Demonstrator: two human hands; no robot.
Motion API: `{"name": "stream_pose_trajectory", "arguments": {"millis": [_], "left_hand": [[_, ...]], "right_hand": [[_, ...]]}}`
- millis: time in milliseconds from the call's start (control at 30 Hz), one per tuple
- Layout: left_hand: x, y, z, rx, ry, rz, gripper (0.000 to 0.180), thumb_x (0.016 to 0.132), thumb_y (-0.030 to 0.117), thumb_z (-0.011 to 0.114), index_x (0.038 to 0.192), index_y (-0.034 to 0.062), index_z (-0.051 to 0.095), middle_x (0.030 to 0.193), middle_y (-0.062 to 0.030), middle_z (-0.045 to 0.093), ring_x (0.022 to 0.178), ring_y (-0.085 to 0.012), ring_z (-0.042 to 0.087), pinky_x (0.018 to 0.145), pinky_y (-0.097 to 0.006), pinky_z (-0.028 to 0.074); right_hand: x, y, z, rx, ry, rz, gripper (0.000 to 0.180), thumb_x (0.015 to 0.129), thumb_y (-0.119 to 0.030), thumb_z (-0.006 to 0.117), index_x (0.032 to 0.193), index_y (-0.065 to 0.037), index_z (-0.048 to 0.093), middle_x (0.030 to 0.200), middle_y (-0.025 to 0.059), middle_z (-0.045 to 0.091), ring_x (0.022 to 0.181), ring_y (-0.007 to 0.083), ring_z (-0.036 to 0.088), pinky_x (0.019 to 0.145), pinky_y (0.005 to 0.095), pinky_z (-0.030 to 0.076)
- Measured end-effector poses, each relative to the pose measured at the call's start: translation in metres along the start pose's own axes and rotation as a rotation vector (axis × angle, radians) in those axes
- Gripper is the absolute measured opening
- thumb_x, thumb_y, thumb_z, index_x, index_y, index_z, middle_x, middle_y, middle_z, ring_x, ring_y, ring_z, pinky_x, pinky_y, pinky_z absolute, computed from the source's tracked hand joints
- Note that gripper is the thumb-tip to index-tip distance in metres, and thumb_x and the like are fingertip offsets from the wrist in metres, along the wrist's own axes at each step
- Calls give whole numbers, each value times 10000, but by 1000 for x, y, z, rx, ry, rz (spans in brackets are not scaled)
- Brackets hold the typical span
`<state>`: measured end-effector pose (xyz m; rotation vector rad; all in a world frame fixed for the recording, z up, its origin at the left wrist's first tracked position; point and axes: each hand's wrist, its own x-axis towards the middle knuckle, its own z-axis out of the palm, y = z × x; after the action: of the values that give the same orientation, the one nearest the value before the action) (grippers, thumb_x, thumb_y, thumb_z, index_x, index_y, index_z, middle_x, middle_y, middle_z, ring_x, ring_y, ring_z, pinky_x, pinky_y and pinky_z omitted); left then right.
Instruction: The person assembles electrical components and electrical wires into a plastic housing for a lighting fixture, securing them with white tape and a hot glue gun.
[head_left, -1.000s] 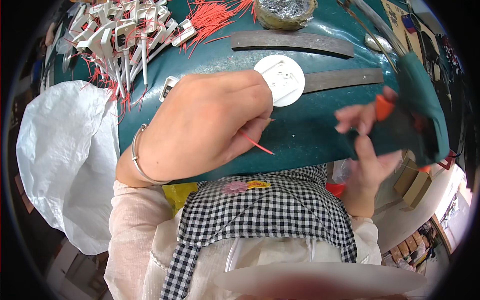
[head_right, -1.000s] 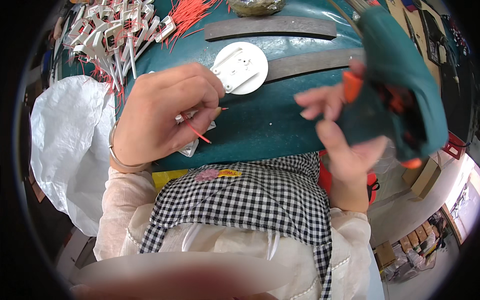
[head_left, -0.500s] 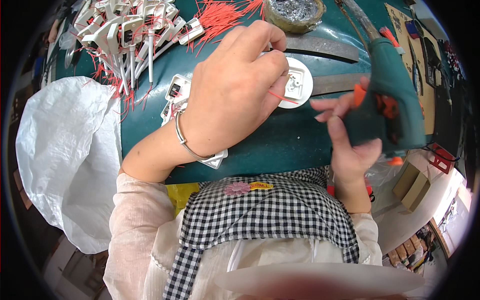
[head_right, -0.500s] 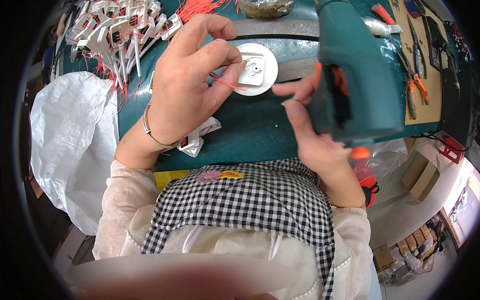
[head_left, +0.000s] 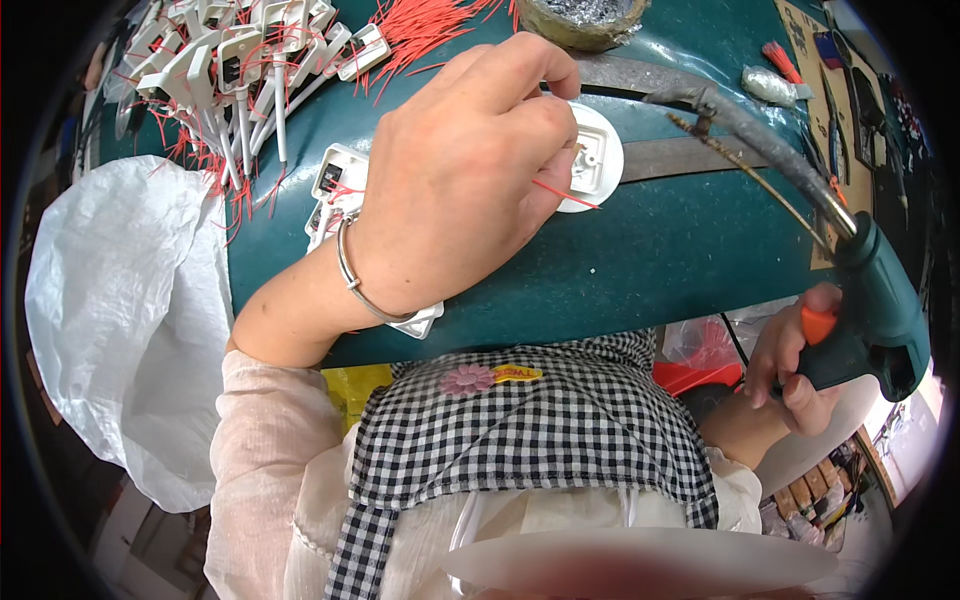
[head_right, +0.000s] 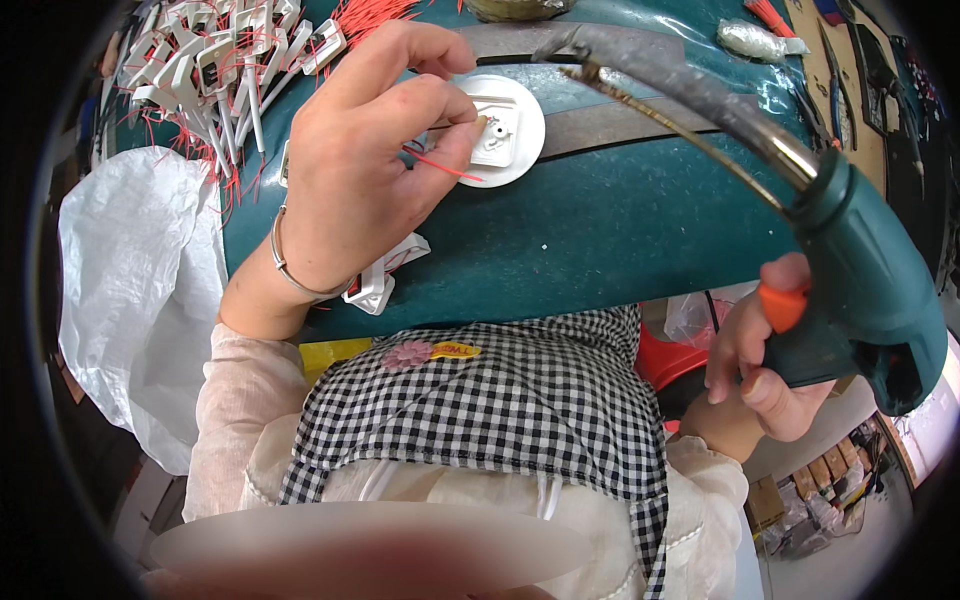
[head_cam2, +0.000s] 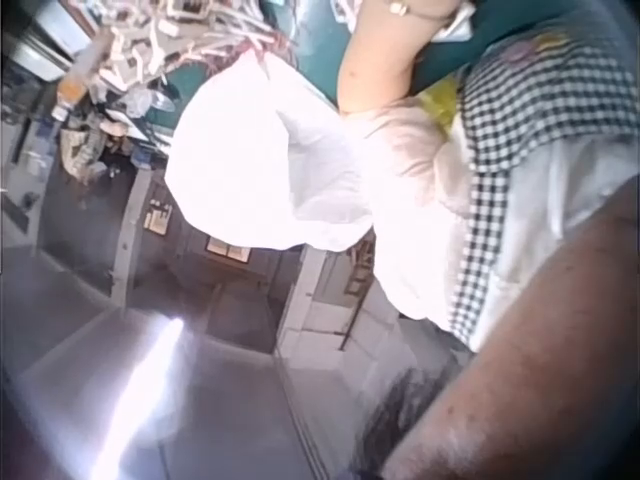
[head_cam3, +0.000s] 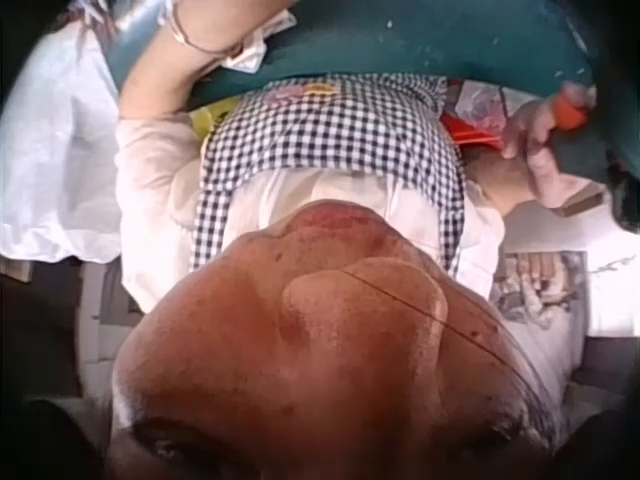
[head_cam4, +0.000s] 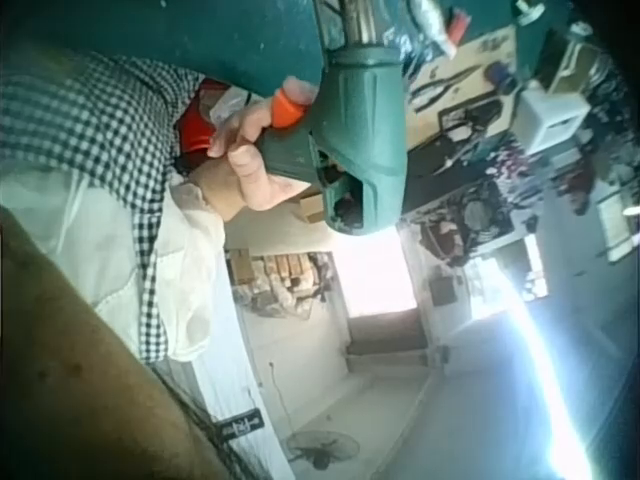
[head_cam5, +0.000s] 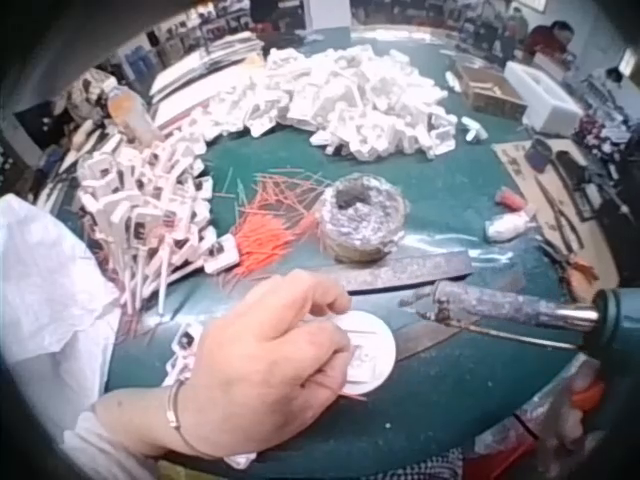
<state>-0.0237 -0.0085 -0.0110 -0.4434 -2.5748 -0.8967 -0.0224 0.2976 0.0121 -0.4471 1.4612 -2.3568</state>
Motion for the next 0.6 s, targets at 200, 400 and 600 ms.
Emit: {"name": "stream_pose_trajectory", "arguments": {"millis": [200, 400, 600], "left_hand": [[1, -1, 1, 0, -16, 0, 114, 650, -9, 673, 717, 23, 586, 899, -50, 592, 727, -210, 597, 611, -298, 495], [4, 1, -1, 3, 86, 50, 71, 637, 5, 647, 677, 23, 592, 834, -37, 577, 712, -230, 578, 590, -330, 486], [3, 0, 0, -24, 92, 36, 78, 623, -11, 644, 660, 23, 584, 820, -44, 572, 706, -240, 580, 587, -332, 485]], "right_hand": [[-11, -1, 6, -37, 164, 101, 695, 652, -34, 718, 1146, 230, 307, 926, 243, 470, 427, 127, 453, 319, 208, 449], [-11, -1, 13, -67, 257, 161, 662, 626, -50, 738, 1108, 212, 367, 927, 226, 467, 430, 123, 447, 308, 206, 435], [-4, -2, 20, -69, 268, 199, 611, 621, -72, 755, 1058, 173, 405, 739, 141, 477, 387, 122, 434, 308, 201, 393]]}}
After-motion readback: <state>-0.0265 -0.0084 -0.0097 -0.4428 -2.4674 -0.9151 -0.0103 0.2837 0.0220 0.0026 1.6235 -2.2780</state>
